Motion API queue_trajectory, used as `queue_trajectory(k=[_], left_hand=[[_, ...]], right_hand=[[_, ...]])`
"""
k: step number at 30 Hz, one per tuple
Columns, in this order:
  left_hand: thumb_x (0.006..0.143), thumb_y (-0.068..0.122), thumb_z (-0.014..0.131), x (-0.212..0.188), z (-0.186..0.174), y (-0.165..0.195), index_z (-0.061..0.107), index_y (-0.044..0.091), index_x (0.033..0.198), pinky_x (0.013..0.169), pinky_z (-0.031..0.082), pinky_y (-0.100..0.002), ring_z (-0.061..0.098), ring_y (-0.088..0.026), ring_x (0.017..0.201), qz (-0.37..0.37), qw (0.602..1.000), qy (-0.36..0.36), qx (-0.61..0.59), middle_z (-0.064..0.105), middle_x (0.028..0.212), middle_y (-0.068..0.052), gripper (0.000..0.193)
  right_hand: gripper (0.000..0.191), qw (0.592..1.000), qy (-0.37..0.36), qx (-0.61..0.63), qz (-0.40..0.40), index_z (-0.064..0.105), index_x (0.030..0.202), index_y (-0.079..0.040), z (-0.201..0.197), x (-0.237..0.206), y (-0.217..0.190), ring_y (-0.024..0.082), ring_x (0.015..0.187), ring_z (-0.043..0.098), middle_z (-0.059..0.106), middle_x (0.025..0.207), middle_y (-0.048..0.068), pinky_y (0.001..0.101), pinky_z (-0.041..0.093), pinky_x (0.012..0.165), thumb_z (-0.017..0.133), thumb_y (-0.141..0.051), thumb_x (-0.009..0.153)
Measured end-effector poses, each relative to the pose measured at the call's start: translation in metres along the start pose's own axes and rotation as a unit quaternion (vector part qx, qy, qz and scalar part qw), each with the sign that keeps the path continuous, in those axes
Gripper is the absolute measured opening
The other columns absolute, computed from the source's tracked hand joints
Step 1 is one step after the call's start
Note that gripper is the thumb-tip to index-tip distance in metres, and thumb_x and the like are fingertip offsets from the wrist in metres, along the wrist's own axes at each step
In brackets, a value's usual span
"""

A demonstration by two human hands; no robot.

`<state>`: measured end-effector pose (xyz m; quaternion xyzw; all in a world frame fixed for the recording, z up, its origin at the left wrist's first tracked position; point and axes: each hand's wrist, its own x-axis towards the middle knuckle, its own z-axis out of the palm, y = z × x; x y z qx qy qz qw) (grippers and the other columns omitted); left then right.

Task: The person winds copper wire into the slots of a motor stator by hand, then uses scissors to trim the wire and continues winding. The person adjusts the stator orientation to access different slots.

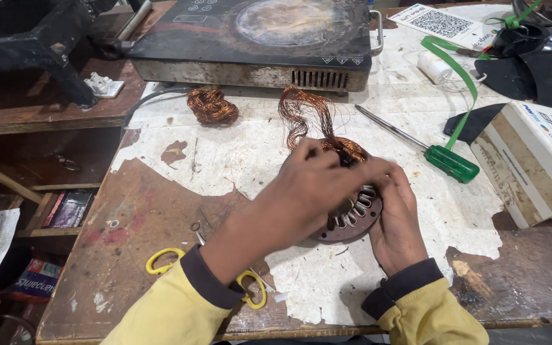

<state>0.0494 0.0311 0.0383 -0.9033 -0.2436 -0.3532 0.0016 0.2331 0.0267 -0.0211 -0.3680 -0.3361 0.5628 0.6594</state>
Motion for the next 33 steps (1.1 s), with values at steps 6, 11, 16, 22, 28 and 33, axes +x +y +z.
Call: queue_trajectory(k=[6, 11, 16, 22, 28, 33], left_hand=[[0.095, 0.004, 0.071, -0.013, 0.006, 0.006, 0.047, 0.017, 0.15, 0.113, 0.041, -0.053, 0.065, -0.02, 0.103, 0.047, 0.994, 0.053, 0.078, 0.07, 0.104, -0.004, 0.061], [0.099, 0.01, 0.072, -0.014, -0.017, -0.01, 0.042, 0.011, 0.142, 0.11, 0.045, -0.047, 0.059, -0.031, 0.122, -0.108, 0.95, 0.291, -0.019, 0.062, 0.129, -0.015, 0.053], [0.102, 0.015, 0.071, -0.001, -0.012, -0.026, 0.029, 0.006, 0.153, 0.109, 0.044, -0.047, 0.062, -0.024, 0.122, -0.32, 0.882, 0.229, -0.26, 0.066, 0.122, -0.016, 0.067], [0.103, 0.004, 0.064, -0.004, -0.011, -0.014, 0.029, 0.007, 0.156, 0.1, 0.057, -0.036, 0.073, -0.021, 0.11, -0.217, 0.889, 0.243, -0.322, 0.075, 0.114, -0.02, 0.064], [0.103, 0.009, 0.058, -0.002, -0.014, 0.006, 0.028, 0.01, 0.155, 0.078, 0.062, -0.03, 0.078, -0.02, 0.091, -0.262, 0.899, 0.154, -0.314, 0.078, 0.106, -0.018, 0.06], [0.106, 0.001, 0.055, 0.006, 0.016, 0.031, 0.032, 0.0, 0.152, 0.084, 0.062, -0.039, 0.071, -0.037, 0.097, -0.008, 0.983, 0.183, -0.011, 0.066, 0.129, -0.037, 0.051]], right_hand=[[0.027, 1.0, 0.007, -0.017, 0.006, 0.055, 0.128, -0.005, 0.001, 0.0, -0.002, 0.012, 0.104, 0.064, 0.064, 0.117, 0.006, 0.0274, 0.057, 0.087, 0.052, -0.02, 0.107], [0.027, 0.999, 0.021, -0.03, 0.019, 0.056, 0.126, -0.004, 0.005, 0.002, -0.005, 0.014, 0.105, 0.067, 0.066, 0.118, 0.007, 0.0296, 0.059, 0.091, 0.053, -0.019, 0.103], [0.027, 0.999, 0.018, -0.032, 0.016, 0.055, 0.126, -0.004, 0.008, 0.005, -0.007, 0.015, 0.106, 0.067, 0.066, 0.118, 0.008, 0.0311, 0.059, 0.093, 0.053, -0.018, 0.103], [0.028, 0.999, 0.02, -0.049, 0.013, 0.054, 0.126, -0.004, 0.008, 0.004, -0.006, 0.014, 0.104, 0.066, 0.065, 0.117, 0.007, 0.03, 0.059, 0.089, 0.054, -0.021, 0.104], [0.029, 0.999, 0.017, -0.046, 0.017, 0.055, 0.126, -0.005, 0.001, 0.011, -0.002, 0.016, 0.104, 0.066, 0.065, 0.118, 0.009, 0.0306, 0.059, 0.088, 0.054, -0.024, 0.104], [0.042, 0.997, -0.022, -0.071, 0.004, 0.051, 0.137, -0.004, -0.035, 0.027, 0.014, 0.02, 0.115, 0.063, 0.062, 0.129, 0.011, 0.0326, 0.059, 0.092, 0.047, -0.031, 0.105]])
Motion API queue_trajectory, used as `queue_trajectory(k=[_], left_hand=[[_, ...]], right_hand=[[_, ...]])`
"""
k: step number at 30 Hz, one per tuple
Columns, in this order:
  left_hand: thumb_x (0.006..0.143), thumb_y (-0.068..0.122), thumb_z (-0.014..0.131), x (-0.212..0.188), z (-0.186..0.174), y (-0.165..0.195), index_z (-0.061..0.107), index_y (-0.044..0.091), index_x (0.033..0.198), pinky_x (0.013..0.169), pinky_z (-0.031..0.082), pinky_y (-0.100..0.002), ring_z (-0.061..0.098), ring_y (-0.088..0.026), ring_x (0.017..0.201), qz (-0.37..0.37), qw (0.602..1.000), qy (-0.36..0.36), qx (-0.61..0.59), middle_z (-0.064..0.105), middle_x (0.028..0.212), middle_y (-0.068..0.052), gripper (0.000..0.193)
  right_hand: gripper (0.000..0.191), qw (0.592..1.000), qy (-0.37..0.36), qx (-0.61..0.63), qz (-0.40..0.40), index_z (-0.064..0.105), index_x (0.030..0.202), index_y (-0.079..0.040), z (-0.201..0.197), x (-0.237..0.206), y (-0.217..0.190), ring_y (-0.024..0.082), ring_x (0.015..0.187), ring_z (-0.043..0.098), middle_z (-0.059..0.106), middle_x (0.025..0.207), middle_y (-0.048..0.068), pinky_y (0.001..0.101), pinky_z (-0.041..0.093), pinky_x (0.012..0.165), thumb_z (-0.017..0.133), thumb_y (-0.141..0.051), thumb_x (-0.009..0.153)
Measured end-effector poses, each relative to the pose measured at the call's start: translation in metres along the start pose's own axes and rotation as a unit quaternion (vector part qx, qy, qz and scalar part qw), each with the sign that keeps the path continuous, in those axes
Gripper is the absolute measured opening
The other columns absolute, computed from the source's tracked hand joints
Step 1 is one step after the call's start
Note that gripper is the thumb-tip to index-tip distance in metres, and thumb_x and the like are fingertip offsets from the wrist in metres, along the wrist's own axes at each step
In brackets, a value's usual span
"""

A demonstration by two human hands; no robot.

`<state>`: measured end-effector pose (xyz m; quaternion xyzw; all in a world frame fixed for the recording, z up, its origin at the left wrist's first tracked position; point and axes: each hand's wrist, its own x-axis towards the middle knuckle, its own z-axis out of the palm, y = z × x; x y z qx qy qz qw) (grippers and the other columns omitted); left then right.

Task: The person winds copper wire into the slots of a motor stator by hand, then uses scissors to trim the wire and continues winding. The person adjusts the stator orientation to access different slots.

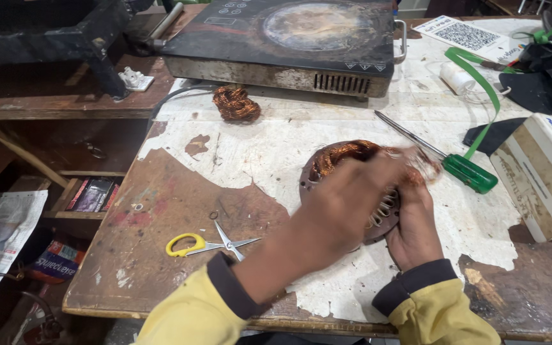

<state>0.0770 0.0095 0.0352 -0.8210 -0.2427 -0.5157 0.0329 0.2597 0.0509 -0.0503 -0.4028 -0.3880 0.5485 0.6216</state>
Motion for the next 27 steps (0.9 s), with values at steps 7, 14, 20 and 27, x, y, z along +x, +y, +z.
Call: queue_trajectory(k=[7, 14, 20, 27], left_hand=[[0.1, 0.038, 0.049, -0.008, 0.023, 0.023, 0.038, 0.007, 0.144, 0.089, 0.062, -0.046, 0.072, -0.046, 0.104, 0.107, 0.959, -0.039, 0.261, 0.067, 0.107, -0.039, 0.055], [0.096, -0.003, 0.06, 0.036, -0.014, -0.023, 0.033, 0.014, 0.154, 0.062, 0.061, -0.033, 0.076, -0.025, 0.073, -0.201, 0.976, -0.049, -0.073, 0.075, 0.096, -0.016, 0.067], [0.086, -0.006, 0.068, 0.058, -0.014, -0.056, 0.035, 0.009, 0.147, 0.074, 0.064, -0.035, 0.078, -0.022, 0.083, -0.16, 0.965, 0.043, -0.204, 0.072, 0.109, -0.015, 0.071], [0.081, -0.008, 0.071, 0.078, -0.002, -0.078, 0.04, 0.008, 0.145, 0.073, 0.062, -0.039, 0.081, -0.022, 0.074, -0.19, 0.97, 0.012, -0.154, 0.075, 0.077, -0.01, 0.073]], right_hand=[[0.062, 0.995, -0.03, -0.066, 0.062, 0.042, 0.147, -0.002, -0.05, 0.01, 0.017, 0.022, 0.133, 0.053, 0.053, 0.146, 0.012, 0.0304, 0.047, 0.107, 0.034, -0.048, 0.105], [0.047, 0.999, -0.003, 0.035, -0.01, 0.055, 0.131, -0.003, 0.005, 0.0, -0.014, 0.016, 0.114, 0.063, 0.065, 0.125, 0.007, 0.033, 0.055, 0.099, 0.058, -0.039, 0.102], [0.052, 1.0, 0.002, 0.007, -0.028, 0.056, 0.132, -0.002, 0.037, -0.012, -0.033, 0.016, 0.108, 0.066, 0.067, 0.12, 0.008, 0.0324, 0.057, 0.094, 0.068, -0.036, 0.095], [0.056, 0.998, -0.027, -0.005, -0.057, 0.054, 0.14, -0.004, 0.04, -0.017, -0.038, 0.013, 0.112, 0.065, 0.064, 0.128, 0.005, 0.0298, 0.057, 0.096, 0.073, -0.015, 0.088]])
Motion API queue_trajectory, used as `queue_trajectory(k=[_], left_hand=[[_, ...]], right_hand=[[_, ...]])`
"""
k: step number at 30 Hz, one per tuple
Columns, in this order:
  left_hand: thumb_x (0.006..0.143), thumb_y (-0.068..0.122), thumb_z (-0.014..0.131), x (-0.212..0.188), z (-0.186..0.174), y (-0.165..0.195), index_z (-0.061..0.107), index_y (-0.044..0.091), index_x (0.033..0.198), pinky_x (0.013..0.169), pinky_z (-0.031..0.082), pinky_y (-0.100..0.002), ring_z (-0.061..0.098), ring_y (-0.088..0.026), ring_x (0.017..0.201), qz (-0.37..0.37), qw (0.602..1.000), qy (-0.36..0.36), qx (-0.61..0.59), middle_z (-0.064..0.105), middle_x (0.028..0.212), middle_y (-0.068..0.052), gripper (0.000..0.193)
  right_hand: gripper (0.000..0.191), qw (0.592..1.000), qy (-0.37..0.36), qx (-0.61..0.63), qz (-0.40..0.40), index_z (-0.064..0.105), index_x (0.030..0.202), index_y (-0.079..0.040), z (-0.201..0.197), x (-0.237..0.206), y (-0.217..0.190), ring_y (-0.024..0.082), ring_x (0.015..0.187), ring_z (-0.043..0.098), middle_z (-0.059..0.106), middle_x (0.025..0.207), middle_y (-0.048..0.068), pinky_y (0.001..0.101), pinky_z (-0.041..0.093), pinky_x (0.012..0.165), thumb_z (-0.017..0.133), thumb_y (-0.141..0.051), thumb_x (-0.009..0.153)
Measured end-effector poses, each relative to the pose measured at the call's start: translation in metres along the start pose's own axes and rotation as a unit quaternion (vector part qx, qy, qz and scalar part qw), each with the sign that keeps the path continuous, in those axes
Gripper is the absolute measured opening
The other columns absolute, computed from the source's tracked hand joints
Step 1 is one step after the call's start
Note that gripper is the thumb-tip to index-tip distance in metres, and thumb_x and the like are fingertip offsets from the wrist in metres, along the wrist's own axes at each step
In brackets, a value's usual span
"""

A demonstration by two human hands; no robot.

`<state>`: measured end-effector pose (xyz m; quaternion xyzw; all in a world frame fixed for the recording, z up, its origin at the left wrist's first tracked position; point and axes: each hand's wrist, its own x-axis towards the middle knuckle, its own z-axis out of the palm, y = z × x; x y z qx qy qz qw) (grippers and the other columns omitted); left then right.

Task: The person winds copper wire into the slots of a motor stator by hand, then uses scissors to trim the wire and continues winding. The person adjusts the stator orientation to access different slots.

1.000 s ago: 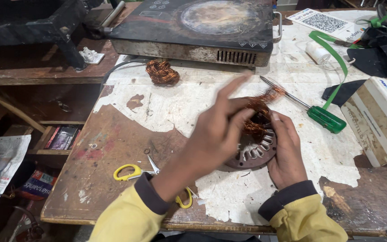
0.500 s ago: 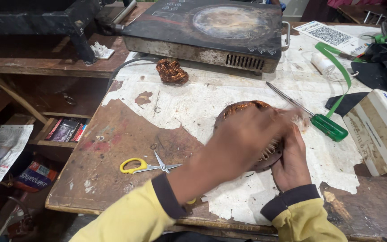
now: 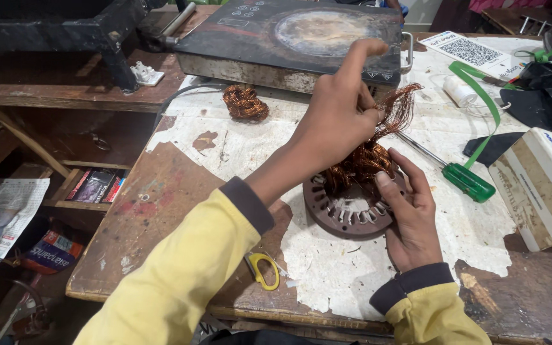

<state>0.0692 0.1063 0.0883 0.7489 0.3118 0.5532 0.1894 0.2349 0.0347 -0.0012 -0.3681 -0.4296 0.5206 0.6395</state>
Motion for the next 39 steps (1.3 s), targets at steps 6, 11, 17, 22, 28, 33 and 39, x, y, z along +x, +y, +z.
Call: queue_trajectory(k=[6, 11, 17, 22, 28, 33, 39], left_hand=[[0.076, -0.01, 0.064, 0.01, 0.008, -0.001, 0.039, 0.004, 0.142, 0.068, 0.06, -0.04, 0.077, -0.022, 0.06, -0.006, 0.999, 0.013, 0.044, 0.07, 0.063, -0.011, 0.072], [0.076, -0.013, 0.059, 0.014, 0.011, -0.003, 0.04, 0.002, 0.14, 0.053, 0.057, -0.038, 0.072, -0.021, 0.051, -0.011, 0.998, 0.005, 0.065, 0.067, 0.06, -0.011, 0.069], [0.072, -0.016, 0.059, 0.022, 0.004, -0.025, 0.04, 0.003, 0.139, 0.047, 0.052, -0.035, 0.069, -0.017, 0.049, -0.052, 0.996, 0.046, 0.063, 0.065, 0.062, -0.009, 0.072], [0.067, -0.015, 0.067, 0.034, 0.011, -0.044, 0.04, 0.007, 0.141, 0.05, 0.053, -0.033, 0.067, -0.018, 0.055, -0.191, 0.977, 0.081, 0.054, 0.063, 0.064, -0.006, 0.081], [0.078, -0.012, 0.065, 0.031, 0.015, -0.053, 0.035, 0.007, 0.147, 0.06, 0.062, -0.033, 0.072, -0.019, 0.066, -0.142, 0.988, 0.044, 0.038, 0.067, 0.075, -0.005, 0.077], [0.109, 0.0, 0.052, -0.026, -0.001, -0.024, 0.03, 0.004, 0.15, 0.09, 0.064, -0.039, 0.071, -0.028, 0.108, 0.076, 0.985, 0.142, 0.063, 0.065, 0.121, -0.02, 0.047], [0.107, 0.002, 0.055, -0.111, 0.004, 0.014, 0.023, 0.005, 0.159, 0.089, 0.063, -0.041, 0.067, -0.031, 0.104, 0.092, 0.99, 0.017, 0.108, 0.062, 0.125, -0.022, 0.061]], right_hand=[[0.04, 1.0, 0.019, -0.012, 0.009, 0.067, 0.128, -0.003, -0.002, 0.001, 0.01, 0.012, 0.107, 0.066, 0.067, 0.127, 0.007, 0.0262, 0.058, 0.094, 0.072, -0.009, 0.089], [0.031, 0.999, 0.029, -0.025, 0.026, 0.069, 0.12, -0.001, -0.012, 0.004, 0.017, 0.012, 0.1, 0.067, 0.069, 0.113, 0.007, 0.0259, 0.059, 0.086, 0.074, -0.01, 0.091], [0.026, 0.998, -0.009, -0.052, 0.019, 0.066, 0.116, 0.0, -0.016, 0.0, 0.02, 0.011, 0.095, 0.064, 0.066, 0.106, 0.005, 0.0245, 0.057, 0.082, 0.072, -0.013, 0.095], [0.026, 0.997, 0.007, -0.064, 0.032, 0.067, 0.117, 0.0, -0.015, -0.001, 0.018, 0.011, 0.095, 0.063, 0.066, 0.106, 0.005, 0.0248, 0.056, 0.083, 0.069, -0.015, 0.095], [0.025, 0.998, -0.003, -0.045, 0.039, 0.068, 0.113, 0.0, -0.02, 0.001, 0.016, 0.011, 0.097, 0.063, 0.066, 0.106, 0.004, 0.0256, 0.056, 0.084, 0.07, -0.015, 0.094], [0.015, 0.998, -0.007, -0.04, 0.056, 0.066, 0.106, -0.002, -0.025, 0.0, 0.018, 0.013, 0.086, 0.06, 0.063, 0.098, 0.004, 0.0286, 0.054, 0.073, 0.072, -0.01, 0.094], [0.009, 0.998, -0.027, -0.028, 0.039, 0.063, 0.101, -0.002, -0.028, 0.001, 0.018, 0.011, 0.088, 0.065, 0.065, 0.098, 0.004, 0.0285, 0.058, 0.073, 0.067, -0.003, 0.094]])
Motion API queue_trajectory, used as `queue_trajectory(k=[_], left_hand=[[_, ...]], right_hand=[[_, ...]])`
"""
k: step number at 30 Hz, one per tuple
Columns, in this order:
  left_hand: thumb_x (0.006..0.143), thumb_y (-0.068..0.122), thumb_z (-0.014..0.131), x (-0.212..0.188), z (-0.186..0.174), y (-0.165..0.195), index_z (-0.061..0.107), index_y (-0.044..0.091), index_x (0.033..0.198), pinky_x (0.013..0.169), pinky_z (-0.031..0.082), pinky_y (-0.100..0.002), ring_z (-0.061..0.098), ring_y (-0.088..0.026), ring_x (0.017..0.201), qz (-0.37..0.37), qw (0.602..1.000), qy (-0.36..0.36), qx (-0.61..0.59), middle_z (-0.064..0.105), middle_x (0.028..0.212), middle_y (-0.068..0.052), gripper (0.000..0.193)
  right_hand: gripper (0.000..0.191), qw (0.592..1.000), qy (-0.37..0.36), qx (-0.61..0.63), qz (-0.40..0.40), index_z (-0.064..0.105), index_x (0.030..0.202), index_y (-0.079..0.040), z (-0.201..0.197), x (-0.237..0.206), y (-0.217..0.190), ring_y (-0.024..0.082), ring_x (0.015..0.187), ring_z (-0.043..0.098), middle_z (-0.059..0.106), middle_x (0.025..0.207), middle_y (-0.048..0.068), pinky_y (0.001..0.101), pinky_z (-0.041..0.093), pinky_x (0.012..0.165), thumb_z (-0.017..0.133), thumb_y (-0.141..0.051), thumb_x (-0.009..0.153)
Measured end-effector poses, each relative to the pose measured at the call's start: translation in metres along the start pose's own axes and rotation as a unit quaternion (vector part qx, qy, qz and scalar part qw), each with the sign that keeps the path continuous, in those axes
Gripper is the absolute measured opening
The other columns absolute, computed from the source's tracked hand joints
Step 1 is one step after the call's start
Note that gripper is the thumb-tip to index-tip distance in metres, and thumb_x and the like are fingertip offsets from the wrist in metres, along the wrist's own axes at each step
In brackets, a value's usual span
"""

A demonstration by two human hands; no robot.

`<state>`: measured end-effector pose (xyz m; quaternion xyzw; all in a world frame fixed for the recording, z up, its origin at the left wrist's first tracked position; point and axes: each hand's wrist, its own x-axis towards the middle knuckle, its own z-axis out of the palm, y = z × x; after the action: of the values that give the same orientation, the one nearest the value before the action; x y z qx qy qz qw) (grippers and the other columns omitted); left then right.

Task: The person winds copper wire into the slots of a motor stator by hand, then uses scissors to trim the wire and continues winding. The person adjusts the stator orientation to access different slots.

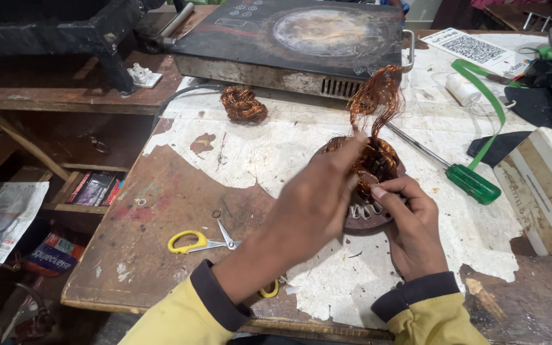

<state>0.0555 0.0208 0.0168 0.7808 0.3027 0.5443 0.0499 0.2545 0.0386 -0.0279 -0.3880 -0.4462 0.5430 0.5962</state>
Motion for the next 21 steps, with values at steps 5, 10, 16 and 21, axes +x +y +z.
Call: queue_trajectory(k=[5, 10, 16, 21], left_hand=[[0.1, 0.002, 0.062, -0.009, -0.001, 0.001, 0.026, 0.006, 0.158, 0.089, 0.059, -0.043, 0.068, -0.033, 0.101, 0.051, 0.998, -0.023, 0.042, 0.068, 0.119, -0.02, 0.068], [0.104, 0.006, 0.062, -0.017, -0.015, 0.0, 0.033, 0.004, 0.155, 0.09, 0.056, -0.045, 0.068, -0.034, 0.104, 0.005, 0.999, -0.031, 0.016, 0.068, 0.116, -0.018, 0.058], [0.104, 0.021, 0.063, -0.017, -0.016, 0.005, 0.036, 0.002, 0.152, 0.085, 0.053, -0.048, 0.065, -0.036, 0.098, -0.015, 0.992, -0.121, 0.04, 0.064, 0.11, -0.021, 0.058], [0.1, 0.032, 0.063, -0.025, -0.014, 0.008, 0.027, 0.001, 0.151, 0.095, 0.052, -0.053, 0.062, -0.042, 0.108, 0.1, 0.988, -0.077, 0.093, 0.059, 0.12, -0.028, 0.07]], right_hand=[[0.021, 1.0, -0.019, -0.005, 0.001, 0.062, 0.115, -0.001, 0.009, -0.007, -0.004, 0.015, 0.087, 0.063, 0.058, 0.104, 0.008, 0.0338, 0.059, 0.075, 0.067, -0.005, 0.096], [0.055, 0.997, -0.071, -0.016, -0.005, 0.05, 0.14, -0.006, 0.028, -0.02, -0.02, 0.025, 0.111, 0.062, 0.042, 0.14, 0.012, 0.0427, 0.059, 0.096, 0.058, -0.008, 0.086], [0.098, 0.996, -0.073, 0.04, -0.016, 0.02, 0.163, -0.021, 0.038, -0.026, -0.036, 0.031, 0.13, 0.049, 0.033, 0.15, 0.016, 0.0482, 0.054, 0.099, 0.05, 0.001, 0.072], [0.103, 0.994, -0.085, 0.054, -0.038, 0.018, 0.163, -0.02, 0.033, -0.023, -0.029, 0.033, 0.131, 0.049, 0.036, 0.15, 0.02, 0.0451, 0.052, 0.102, 0.049, 0.007, 0.069]])
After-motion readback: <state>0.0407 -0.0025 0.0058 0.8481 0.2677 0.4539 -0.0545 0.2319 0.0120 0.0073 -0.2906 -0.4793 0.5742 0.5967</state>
